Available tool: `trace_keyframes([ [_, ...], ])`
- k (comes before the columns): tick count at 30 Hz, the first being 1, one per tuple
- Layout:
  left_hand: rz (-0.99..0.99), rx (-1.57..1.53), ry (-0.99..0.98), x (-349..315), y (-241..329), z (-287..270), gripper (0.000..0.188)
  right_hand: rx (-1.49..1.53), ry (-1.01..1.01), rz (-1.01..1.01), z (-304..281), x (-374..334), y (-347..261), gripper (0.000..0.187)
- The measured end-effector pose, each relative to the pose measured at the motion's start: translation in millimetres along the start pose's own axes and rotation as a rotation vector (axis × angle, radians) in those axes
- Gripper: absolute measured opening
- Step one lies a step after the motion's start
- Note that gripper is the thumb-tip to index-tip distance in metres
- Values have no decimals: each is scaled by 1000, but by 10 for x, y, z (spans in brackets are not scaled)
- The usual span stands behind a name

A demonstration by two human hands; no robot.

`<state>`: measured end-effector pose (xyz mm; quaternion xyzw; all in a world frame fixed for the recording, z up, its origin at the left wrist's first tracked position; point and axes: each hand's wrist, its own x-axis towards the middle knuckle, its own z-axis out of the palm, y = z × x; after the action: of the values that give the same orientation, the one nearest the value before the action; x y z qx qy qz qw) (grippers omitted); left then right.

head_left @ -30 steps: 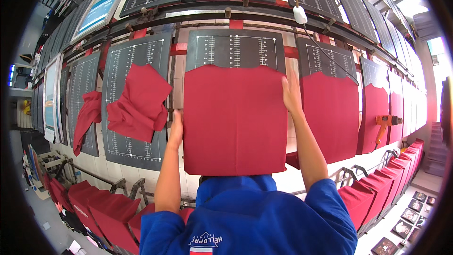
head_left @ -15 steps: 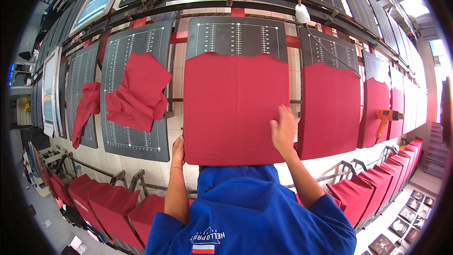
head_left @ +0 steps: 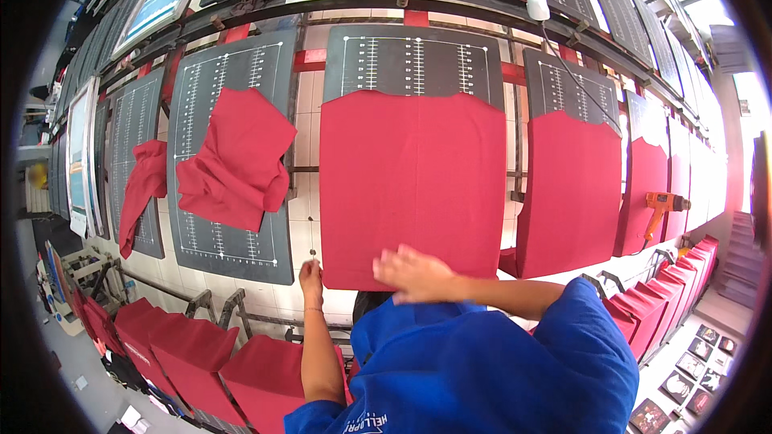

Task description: The person prepares red fabric pieces for screen printing by carefully aligning and smoothing them onto a series of printing boards. They use a heat gun on the fabric pieces and subsequently lift and move a large screen printing frame.

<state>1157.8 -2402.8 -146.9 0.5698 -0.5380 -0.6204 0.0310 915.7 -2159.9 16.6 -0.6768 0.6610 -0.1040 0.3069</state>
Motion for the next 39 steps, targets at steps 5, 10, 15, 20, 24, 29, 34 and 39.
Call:
trace_keyframes([
  [5, -299, 207, -48, -600, -1064, -582, 25, -204, 260, 180, -912, 426, 847, 65],
  [10, -411, 147, -38, -1234, -1455, -799, 27, -100, 507, 729, -1621, 1183, 1298, 75],
  [15, -426, 56, -49, -1442, -1144, -555, 25, -131, 121, -187, 239, 979, -249, 80],
  [20, -390, -157, 65, -1866, -1016, -479, 25, -137, 274, 114, -851, 1207, 646, 80],
  [24, -226, -14, 98, -1987, -732, -388, 22, -240, 902, 489, -1469, 1961, 1930, 77],
  [29, 392, 601, 388, -1824, 275, 107, 31, -166, 435, 194, -646, 1925, 438, 88],
  [34, 680, 852, 283, -1683, 912, 528, 54, -73, 187, -18, -236, 1468, 116, 84],
  [39, 827, 1187, -120, -1411, 1078, 1027, 70, -207, 829, 849, -1393, 315, 2161, 73],
])
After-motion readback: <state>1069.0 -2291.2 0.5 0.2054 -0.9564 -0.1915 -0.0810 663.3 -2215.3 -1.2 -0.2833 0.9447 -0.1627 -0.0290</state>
